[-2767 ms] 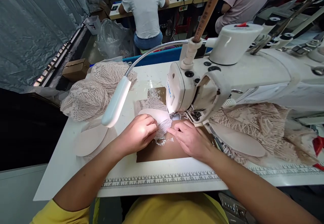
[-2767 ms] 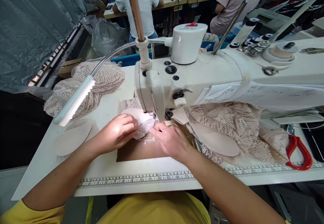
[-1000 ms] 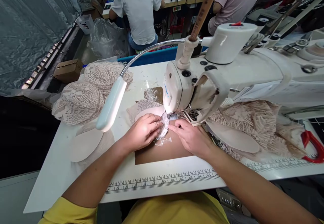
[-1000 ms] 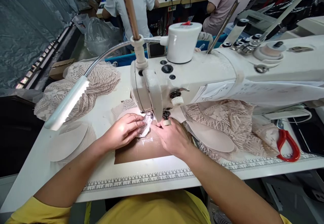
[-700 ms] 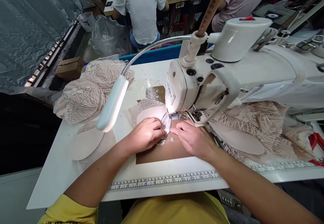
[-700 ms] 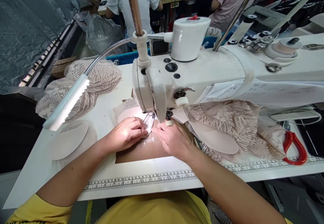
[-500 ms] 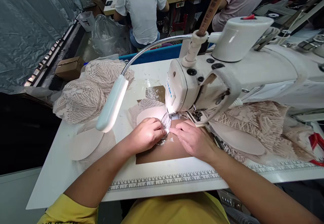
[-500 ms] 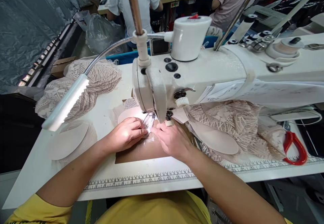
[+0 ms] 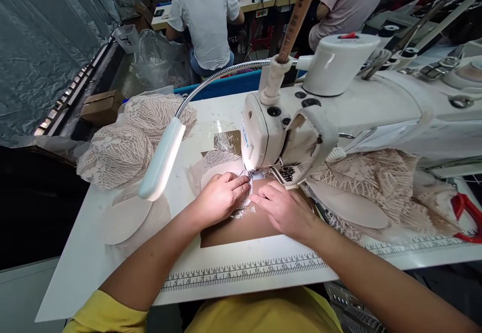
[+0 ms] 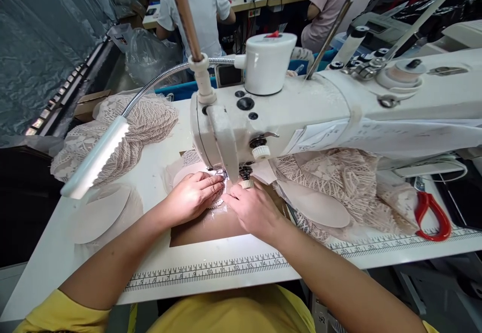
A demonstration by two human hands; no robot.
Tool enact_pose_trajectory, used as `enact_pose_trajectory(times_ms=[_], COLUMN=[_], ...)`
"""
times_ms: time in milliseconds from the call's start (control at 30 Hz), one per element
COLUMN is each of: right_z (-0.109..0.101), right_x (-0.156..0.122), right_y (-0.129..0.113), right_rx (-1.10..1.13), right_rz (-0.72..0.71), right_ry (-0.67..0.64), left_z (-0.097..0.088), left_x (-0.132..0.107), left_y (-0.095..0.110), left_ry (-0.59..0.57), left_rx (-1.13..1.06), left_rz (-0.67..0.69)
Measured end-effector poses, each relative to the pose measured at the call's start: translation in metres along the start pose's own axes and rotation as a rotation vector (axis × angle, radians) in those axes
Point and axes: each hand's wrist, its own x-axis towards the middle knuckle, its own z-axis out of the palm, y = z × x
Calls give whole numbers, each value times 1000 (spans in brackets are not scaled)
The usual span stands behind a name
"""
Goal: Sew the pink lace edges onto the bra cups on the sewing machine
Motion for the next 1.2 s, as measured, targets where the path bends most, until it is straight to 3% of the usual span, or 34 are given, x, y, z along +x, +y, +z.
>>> enact_pose_trajectory(times_ms=[367,600,767,900,1200], right_z=[0,9,8,2,3], right_x=[5,3,0,2,2], right_y=[2,6,7,3,1], right_rx=[-135,-194,-120,-35,-31], right_rz=[117,235,217,163,184], right_ry=[5,13,75,1,-24], left_z=[1,-4,-5,-5,-4], left_x=[8,3,-8,-10,-9], left_y=[5,6,4,3,5], left_ry=[-17,53,76,72,54], left_rx=[-48,12,-24,-83,-60], left_rz=[-91,-140,-23,51,30])
